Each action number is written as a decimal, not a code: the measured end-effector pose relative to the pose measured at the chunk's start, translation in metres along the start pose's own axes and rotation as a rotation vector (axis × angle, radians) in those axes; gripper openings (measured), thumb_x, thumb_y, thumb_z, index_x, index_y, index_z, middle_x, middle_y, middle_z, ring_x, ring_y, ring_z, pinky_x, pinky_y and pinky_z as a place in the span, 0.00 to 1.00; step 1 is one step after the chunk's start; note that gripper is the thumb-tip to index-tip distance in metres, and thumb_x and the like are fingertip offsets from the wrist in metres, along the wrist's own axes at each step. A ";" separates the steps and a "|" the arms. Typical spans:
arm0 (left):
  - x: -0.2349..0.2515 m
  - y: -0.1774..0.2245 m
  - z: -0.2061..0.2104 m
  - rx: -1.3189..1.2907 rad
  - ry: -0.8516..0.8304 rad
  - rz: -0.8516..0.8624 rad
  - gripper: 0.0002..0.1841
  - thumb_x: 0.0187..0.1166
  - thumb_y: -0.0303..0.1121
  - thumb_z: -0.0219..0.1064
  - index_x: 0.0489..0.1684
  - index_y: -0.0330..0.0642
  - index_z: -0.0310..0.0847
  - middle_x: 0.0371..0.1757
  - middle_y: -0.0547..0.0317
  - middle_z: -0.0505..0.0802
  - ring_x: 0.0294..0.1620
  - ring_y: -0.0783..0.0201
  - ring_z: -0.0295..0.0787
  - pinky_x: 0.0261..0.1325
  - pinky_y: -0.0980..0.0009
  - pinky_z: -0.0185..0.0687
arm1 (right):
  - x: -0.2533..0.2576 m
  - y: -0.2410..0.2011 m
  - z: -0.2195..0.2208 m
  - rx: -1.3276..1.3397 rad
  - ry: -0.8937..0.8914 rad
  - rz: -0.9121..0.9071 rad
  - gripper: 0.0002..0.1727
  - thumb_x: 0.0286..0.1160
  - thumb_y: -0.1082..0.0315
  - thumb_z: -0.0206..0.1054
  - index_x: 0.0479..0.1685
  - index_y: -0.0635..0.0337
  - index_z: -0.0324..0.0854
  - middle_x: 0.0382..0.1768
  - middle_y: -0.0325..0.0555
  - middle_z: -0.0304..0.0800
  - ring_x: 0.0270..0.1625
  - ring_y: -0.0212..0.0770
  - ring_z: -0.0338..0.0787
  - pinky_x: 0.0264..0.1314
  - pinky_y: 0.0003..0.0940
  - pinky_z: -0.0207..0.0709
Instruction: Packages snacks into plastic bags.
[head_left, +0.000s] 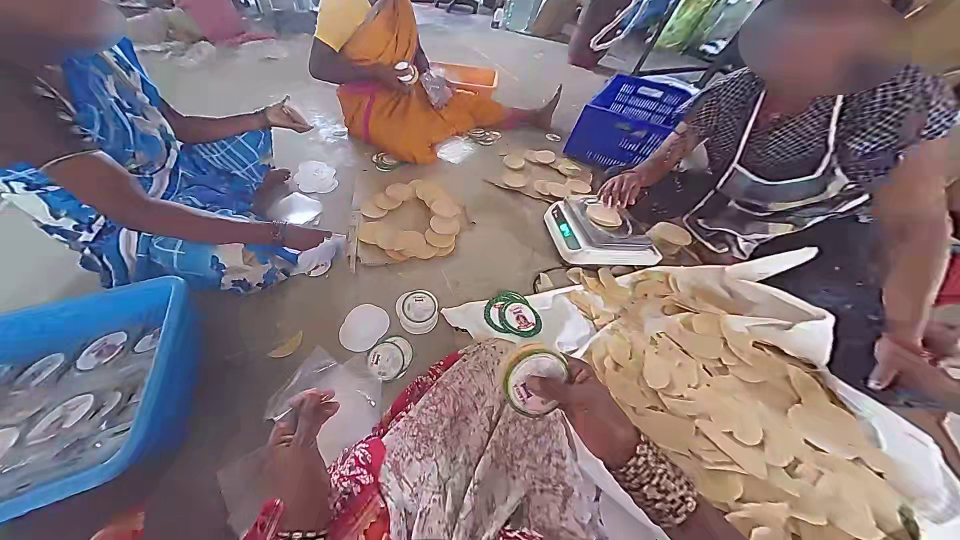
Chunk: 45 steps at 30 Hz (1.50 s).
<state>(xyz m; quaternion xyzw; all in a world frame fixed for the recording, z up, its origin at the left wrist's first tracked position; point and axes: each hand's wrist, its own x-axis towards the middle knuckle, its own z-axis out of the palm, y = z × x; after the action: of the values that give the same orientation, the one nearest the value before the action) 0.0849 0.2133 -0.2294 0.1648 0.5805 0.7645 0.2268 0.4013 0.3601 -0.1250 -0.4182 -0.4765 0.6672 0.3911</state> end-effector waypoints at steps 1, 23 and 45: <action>-0.001 -0.002 0.002 0.001 -0.011 0.004 0.09 0.85 0.24 0.54 0.45 0.38 0.81 0.36 0.65 0.97 0.33 0.69 0.95 0.42 0.73 0.92 | -0.001 0.000 0.005 0.119 0.025 0.045 0.17 0.51 0.81 0.76 0.44 0.61 0.89 0.37 0.44 0.97 0.39 0.35 0.96 0.46 0.33 0.92; -0.054 0.030 0.021 0.260 -0.547 0.575 0.07 0.80 0.31 0.68 0.44 0.38 0.89 0.43 0.58 0.96 0.49 0.76 0.92 0.56 0.78 0.87 | -0.019 -0.032 0.111 -0.293 -0.663 -0.838 0.10 0.78 0.64 0.73 0.54 0.46 0.87 0.49 0.33 0.96 0.55 0.32 0.95 0.61 0.29 0.90; -0.072 0.017 0.024 -0.305 -0.616 -0.213 0.08 0.81 0.25 0.66 0.50 0.36 0.89 0.42 0.57 0.97 0.44 0.67 0.95 0.56 0.66 0.91 | 0.017 0.037 0.099 -0.551 -0.743 -0.253 0.26 0.76 0.54 0.72 0.68 0.61 0.78 0.54 0.36 0.93 0.56 0.22 0.91 0.63 0.26 0.86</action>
<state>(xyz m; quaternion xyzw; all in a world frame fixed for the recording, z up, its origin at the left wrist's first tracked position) 0.1553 0.1899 -0.2057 0.2906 0.3778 0.7289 0.4915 0.2991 0.3365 -0.1440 -0.1783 -0.7904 0.5673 0.1471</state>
